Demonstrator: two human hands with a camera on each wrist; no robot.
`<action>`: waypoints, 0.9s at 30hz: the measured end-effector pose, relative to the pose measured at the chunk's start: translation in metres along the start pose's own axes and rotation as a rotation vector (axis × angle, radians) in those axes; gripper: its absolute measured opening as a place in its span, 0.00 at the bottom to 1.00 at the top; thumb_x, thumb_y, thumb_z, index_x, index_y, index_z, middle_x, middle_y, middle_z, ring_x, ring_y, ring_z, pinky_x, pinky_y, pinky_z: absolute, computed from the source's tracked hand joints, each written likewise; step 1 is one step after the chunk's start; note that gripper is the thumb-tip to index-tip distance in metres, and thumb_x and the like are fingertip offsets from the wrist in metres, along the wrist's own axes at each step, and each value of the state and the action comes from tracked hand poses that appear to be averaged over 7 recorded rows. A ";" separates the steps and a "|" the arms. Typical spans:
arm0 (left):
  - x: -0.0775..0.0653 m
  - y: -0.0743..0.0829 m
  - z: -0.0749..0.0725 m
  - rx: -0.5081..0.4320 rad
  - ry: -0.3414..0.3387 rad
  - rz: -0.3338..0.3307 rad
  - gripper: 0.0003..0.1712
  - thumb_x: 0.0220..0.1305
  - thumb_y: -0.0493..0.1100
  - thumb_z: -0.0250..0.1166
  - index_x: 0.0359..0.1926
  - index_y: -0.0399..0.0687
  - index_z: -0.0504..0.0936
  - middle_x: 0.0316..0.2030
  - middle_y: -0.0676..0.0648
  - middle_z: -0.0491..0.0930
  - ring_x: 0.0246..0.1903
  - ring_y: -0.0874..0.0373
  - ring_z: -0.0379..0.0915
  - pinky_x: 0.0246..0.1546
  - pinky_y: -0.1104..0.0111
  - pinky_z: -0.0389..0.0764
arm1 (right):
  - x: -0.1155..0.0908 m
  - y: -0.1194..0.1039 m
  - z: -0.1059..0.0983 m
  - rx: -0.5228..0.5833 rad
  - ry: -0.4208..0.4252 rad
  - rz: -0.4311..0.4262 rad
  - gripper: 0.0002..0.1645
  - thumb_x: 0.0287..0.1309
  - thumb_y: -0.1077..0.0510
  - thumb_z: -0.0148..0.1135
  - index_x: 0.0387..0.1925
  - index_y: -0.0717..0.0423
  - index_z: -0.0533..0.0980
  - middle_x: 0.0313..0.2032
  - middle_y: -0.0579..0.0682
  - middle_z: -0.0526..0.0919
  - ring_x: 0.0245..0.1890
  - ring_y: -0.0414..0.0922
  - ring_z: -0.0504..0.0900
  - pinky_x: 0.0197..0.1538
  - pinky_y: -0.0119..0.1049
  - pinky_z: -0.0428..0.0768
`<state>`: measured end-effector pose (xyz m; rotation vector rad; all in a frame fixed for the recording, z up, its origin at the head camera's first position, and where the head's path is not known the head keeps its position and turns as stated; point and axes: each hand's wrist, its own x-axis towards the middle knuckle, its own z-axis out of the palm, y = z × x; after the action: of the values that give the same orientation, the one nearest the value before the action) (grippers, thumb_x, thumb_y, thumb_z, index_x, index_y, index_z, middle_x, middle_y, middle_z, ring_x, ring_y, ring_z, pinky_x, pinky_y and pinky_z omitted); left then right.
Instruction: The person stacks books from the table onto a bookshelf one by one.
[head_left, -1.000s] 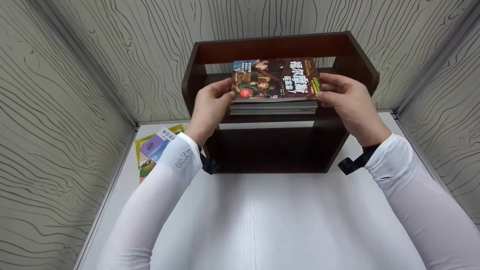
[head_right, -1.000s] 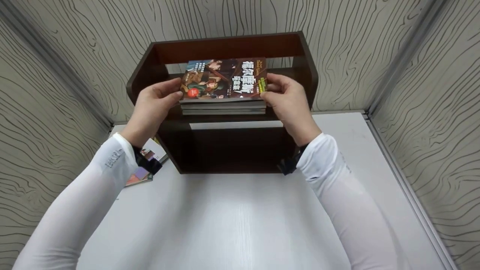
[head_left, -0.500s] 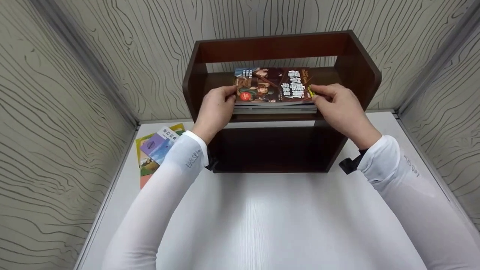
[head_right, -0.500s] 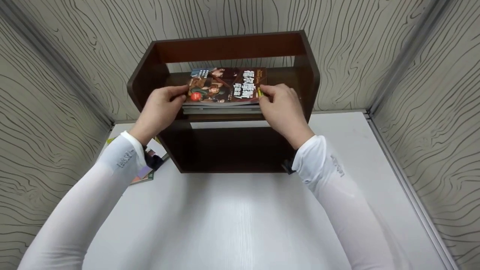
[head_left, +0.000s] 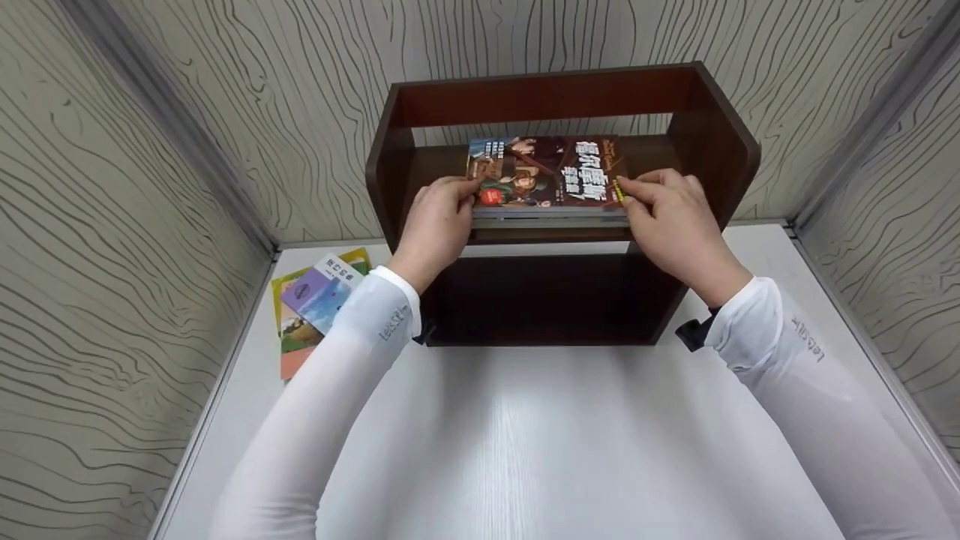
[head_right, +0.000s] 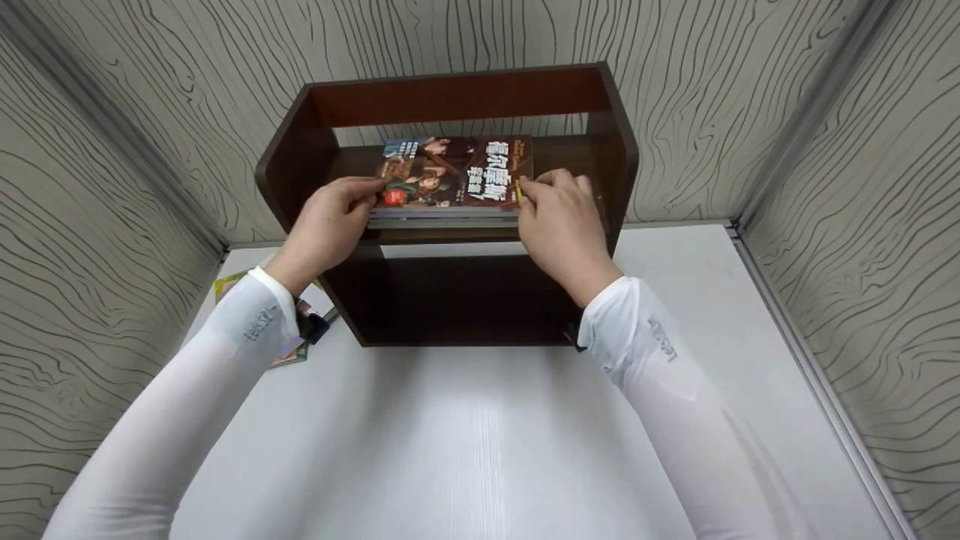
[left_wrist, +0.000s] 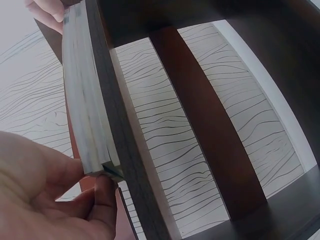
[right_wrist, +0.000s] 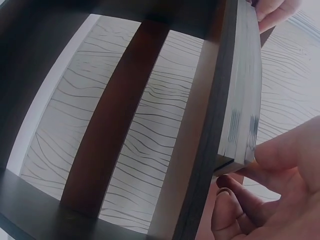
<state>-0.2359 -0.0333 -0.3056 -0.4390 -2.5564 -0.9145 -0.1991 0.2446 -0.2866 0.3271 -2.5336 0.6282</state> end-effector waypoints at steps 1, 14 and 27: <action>0.000 0.000 0.000 -0.001 0.001 0.001 0.19 0.70 0.42 0.51 0.60 0.54 0.74 0.57 0.52 0.72 0.57 0.57 0.64 0.58 0.67 0.63 | -0.001 0.000 0.001 -0.001 0.008 -0.006 0.22 0.64 0.54 0.50 0.58 0.54 0.74 0.51 0.55 0.73 0.48 0.53 0.65 0.45 0.44 0.64; -0.009 -0.002 0.002 -0.019 -0.036 -0.012 0.24 0.71 0.47 0.48 0.66 0.52 0.66 0.65 0.52 0.62 0.61 0.55 0.58 0.60 0.64 0.63 | -0.005 0.002 0.003 0.008 0.017 -0.018 0.24 0.66 0.51 0.49 0.61 0.53 0.71 0.55 0.53 0.72 0.50 0.53 0.65 0.49 0.46 0.64; -0.103 -0.039 0.033 0.029 0.247 0.581 0.14 0.66 0.51 0.54 0.35 0.57 0.85 0.38 0.60 0.79 0.40 0.67 0.72 0.42 0.71 0.74 | -0.055 -0.004 0.013 0.024 0.354 -0.366 0.28 0.55 0.61 0.59 0.60 0.53 0.71 0.55 0.49 0.74 0.53 0.52 0.67 0.53 0.48 0.65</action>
<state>-0.1702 -0.0564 -0.3971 -0.9327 -2.0401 -0.6611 -0.1568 0.2403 -0.3244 0.6129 -2.0615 0.5196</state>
